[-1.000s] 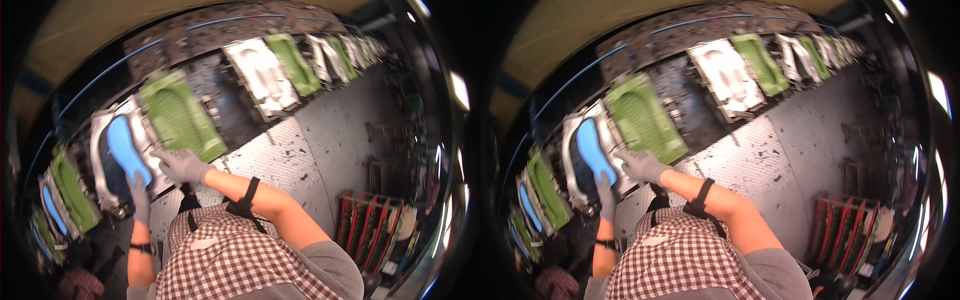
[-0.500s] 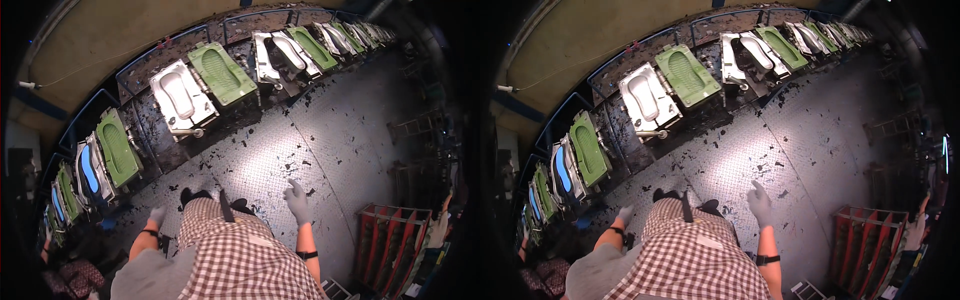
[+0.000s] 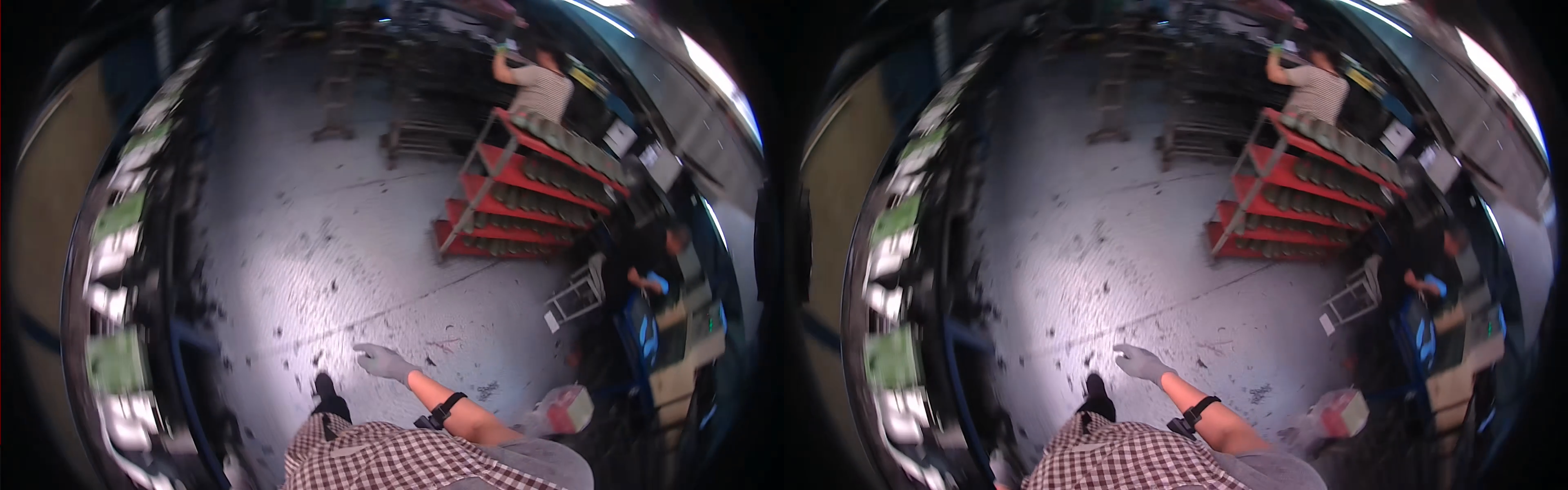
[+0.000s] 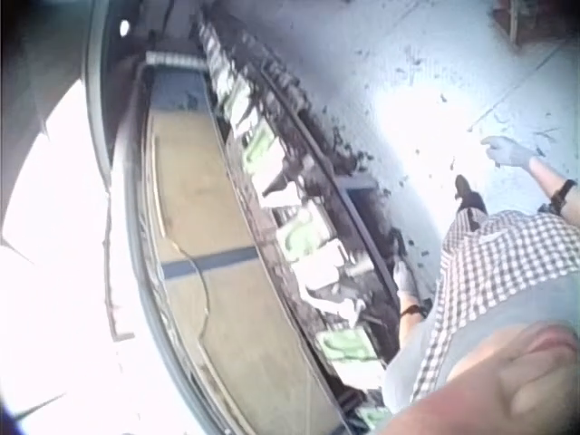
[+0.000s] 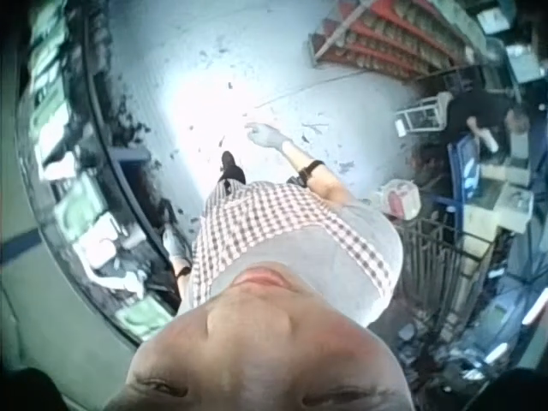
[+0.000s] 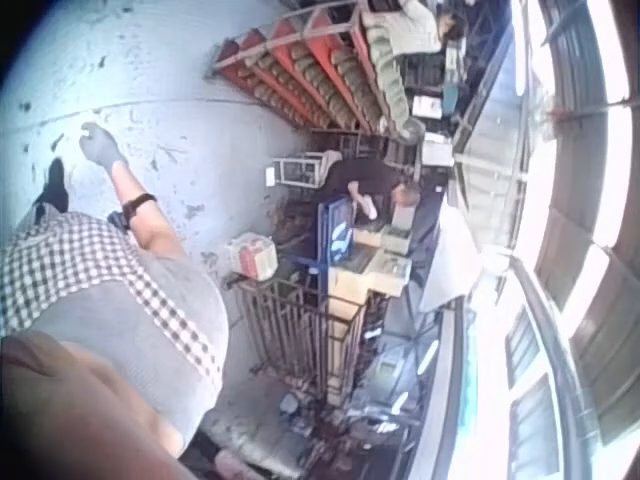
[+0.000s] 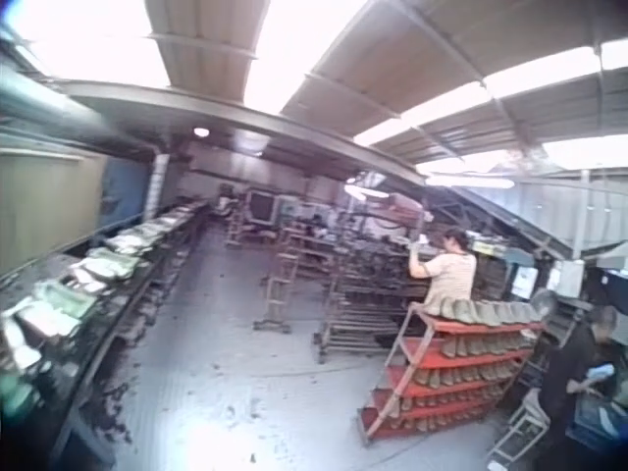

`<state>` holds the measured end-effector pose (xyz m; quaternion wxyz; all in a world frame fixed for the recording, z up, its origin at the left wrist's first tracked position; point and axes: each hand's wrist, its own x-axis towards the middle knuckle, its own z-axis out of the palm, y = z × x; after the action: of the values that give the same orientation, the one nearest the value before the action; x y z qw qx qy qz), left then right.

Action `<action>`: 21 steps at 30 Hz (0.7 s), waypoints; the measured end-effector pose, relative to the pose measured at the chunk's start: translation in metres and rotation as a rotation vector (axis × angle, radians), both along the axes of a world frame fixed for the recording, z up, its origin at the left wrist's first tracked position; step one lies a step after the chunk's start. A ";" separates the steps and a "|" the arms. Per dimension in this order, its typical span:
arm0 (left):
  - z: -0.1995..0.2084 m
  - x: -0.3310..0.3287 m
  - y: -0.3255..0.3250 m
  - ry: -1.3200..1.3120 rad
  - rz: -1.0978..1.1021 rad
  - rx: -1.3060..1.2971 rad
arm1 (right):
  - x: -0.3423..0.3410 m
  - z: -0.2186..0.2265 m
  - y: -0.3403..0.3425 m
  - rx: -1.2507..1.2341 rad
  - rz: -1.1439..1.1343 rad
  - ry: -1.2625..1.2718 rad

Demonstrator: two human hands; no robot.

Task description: Placing shoe insoles into molding frames on a circular assembly line.

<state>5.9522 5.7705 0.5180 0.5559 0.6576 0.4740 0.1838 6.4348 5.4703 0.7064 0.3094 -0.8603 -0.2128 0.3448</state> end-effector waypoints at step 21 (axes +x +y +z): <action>0.293 1.260 -0.026 -0.195 -0.857 -0.133 | 0.735 -0.058 -0.124 0.170 -0.825 -0.239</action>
<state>7.2118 5.7441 0.8107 0.6651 0.7371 0.1147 -0.0330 7.1695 5.3464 0.6486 0.4641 -0.8786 0.0867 0.0719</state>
